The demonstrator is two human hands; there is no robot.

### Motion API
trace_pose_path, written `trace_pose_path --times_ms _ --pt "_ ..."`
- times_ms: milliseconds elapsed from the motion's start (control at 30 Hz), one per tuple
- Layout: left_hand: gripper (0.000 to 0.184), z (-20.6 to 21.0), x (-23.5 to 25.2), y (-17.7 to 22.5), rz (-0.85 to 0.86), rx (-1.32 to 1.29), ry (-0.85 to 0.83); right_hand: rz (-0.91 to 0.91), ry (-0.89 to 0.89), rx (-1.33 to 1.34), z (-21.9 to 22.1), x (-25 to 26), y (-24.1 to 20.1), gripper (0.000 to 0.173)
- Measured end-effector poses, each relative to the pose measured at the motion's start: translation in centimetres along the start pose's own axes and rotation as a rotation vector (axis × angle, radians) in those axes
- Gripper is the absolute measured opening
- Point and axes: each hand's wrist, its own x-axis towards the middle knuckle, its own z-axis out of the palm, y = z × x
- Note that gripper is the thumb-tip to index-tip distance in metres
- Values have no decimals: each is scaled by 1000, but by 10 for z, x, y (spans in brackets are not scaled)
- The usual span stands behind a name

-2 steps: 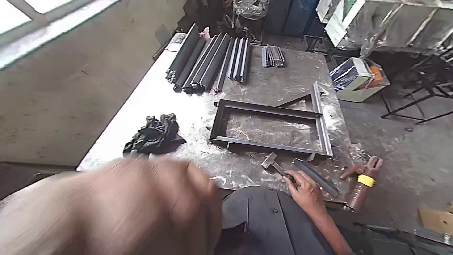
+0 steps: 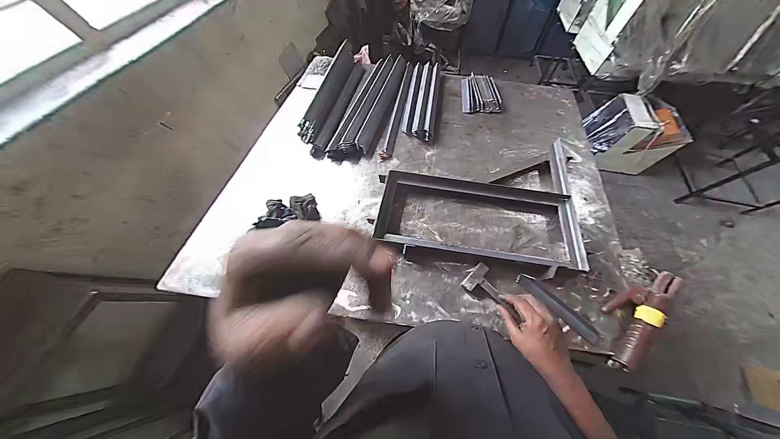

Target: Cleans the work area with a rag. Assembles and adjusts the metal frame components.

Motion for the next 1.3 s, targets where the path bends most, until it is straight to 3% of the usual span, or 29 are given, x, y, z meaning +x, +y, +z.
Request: trace_pose_path --times_ms 133,233,300,367,500,700,1000,1300 --pt "31 -69 -28 -96 -570 1136 41 48 -66 -64 17 2 -4 38" --pt "37 -116 -74 -149 -893 1398 203 28 40 -88 39 0 4 39" --pt "43 -140 -98 -167 -984 1443 277 8 128 -102 53 -6 11 41" --pt "40 -157 -108 -177 -936 1494 313 -43 238 -169 64 -8 16 42" --pt "31 -196 -98 -184 -912 1360 312 -59 320 -239 72 -8 17 41" --pt "34 -237 -77 -195 -905 1208 234 -63 390 -273 76 -6 16 40" --pt "33 -243 -78 -199 -890 1078 157 -35 406 -281 80 -7 18 41" --pt "34 -223 -69 -206 -871 1116 137 -35 389 -283 78 -6 16 40"
